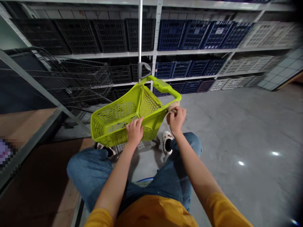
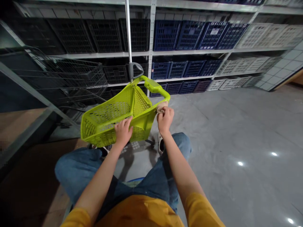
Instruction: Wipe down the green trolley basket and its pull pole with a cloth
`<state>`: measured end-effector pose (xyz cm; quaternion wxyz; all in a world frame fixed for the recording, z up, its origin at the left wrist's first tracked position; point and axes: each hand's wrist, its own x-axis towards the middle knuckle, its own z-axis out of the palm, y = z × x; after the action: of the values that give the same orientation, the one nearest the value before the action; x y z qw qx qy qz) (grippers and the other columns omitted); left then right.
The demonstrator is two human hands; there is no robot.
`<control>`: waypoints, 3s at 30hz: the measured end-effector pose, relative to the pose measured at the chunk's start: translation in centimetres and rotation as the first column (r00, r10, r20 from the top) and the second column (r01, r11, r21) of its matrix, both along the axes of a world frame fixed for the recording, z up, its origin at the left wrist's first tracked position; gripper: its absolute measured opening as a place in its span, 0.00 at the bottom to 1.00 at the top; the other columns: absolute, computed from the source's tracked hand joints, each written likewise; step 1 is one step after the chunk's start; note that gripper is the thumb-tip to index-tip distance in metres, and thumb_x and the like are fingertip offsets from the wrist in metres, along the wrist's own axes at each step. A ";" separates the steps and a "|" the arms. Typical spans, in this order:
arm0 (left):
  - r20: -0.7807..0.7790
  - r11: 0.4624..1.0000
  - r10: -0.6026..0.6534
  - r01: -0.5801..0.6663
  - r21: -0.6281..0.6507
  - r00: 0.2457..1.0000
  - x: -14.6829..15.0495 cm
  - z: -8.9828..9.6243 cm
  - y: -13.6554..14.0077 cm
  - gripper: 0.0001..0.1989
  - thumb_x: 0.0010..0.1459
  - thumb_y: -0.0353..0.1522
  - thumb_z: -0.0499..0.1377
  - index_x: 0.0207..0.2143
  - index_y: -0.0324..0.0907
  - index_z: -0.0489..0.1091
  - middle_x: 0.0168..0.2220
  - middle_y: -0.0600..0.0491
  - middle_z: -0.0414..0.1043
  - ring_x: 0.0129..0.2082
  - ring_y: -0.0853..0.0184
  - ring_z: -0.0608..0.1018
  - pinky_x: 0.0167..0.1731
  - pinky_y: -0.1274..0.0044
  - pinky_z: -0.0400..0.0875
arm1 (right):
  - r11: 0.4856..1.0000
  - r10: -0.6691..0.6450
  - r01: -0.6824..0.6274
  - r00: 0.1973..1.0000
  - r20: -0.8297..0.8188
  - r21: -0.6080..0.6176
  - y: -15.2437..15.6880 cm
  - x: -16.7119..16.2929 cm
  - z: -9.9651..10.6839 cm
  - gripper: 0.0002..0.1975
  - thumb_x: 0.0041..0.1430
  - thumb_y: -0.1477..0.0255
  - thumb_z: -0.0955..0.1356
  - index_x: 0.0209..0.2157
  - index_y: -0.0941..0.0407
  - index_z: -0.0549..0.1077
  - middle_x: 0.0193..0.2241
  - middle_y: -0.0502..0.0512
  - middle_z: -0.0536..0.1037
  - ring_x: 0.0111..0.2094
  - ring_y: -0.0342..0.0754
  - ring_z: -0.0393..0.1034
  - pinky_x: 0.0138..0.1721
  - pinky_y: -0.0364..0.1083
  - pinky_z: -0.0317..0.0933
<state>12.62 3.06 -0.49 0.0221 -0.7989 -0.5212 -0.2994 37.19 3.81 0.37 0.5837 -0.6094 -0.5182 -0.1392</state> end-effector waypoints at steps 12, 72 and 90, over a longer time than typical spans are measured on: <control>-0.068 0.999 -0.012 0.008 -0.052 0.998 -8.5 0.7 -0.2 0.21 0.65 0.32 0.54 0.60 0.45 0.66 0.54 0.47 0.75 0.53 0.59 0.75 0.52 0.69 0.66 | 0.958 0.266 -0.255 0.961 0.079 -0.132 -0.8 -7.6 -3.9 0.11 0.56 0.77 0.63 0.40 0.54 0.70 0.38 0.57 0.69 0.44 0.54 0.61 0.48 0.54 0.59; 0.040 0.984 0.154 -0.150 -0.095 0.987 -13.4 -1.6 -0.5 0.15 0.65 0.32 0.53 0.51 0.51 0.73 0.49 0.54 0.79 0.47 0.60 0.77 0.45 0.69 0.63 | 0.835 0.500 -0.490 0.866 -0.023 -0.250 -1.0 -21.3 -12.6 0.11 0.58 0.80 0.62 0.40 0.55 0.71 0.41 0.59 0.72 0.46 0.54 0.65 0.49 0.51 0.63; 0.039 0.982 0.155 -0.150 -0.113 0.987 -13.5 -1.6 -0.4 0.15 0.65 0.33 0.53 0.51 0.51 0.73 0.49 0.53 0.78 0.48 0.60 0.77 0.47 0.68 0.63 | 0.874 0.302 -0.330 0.944 -0.132 -0.357 -1.5 -15.7 -16.6 0.09 0.53 0.81 0.60 0.33 0.54 0.66 0.37 0.58 0.70 0.42 0.52 0.64 0.47 0.52 0.62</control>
<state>-0.83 2.63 -2.04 -0.0113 -0.7493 -0.5969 -0.2866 21.49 2.27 -16.27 0.4898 -0.6213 -0.6061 0.0816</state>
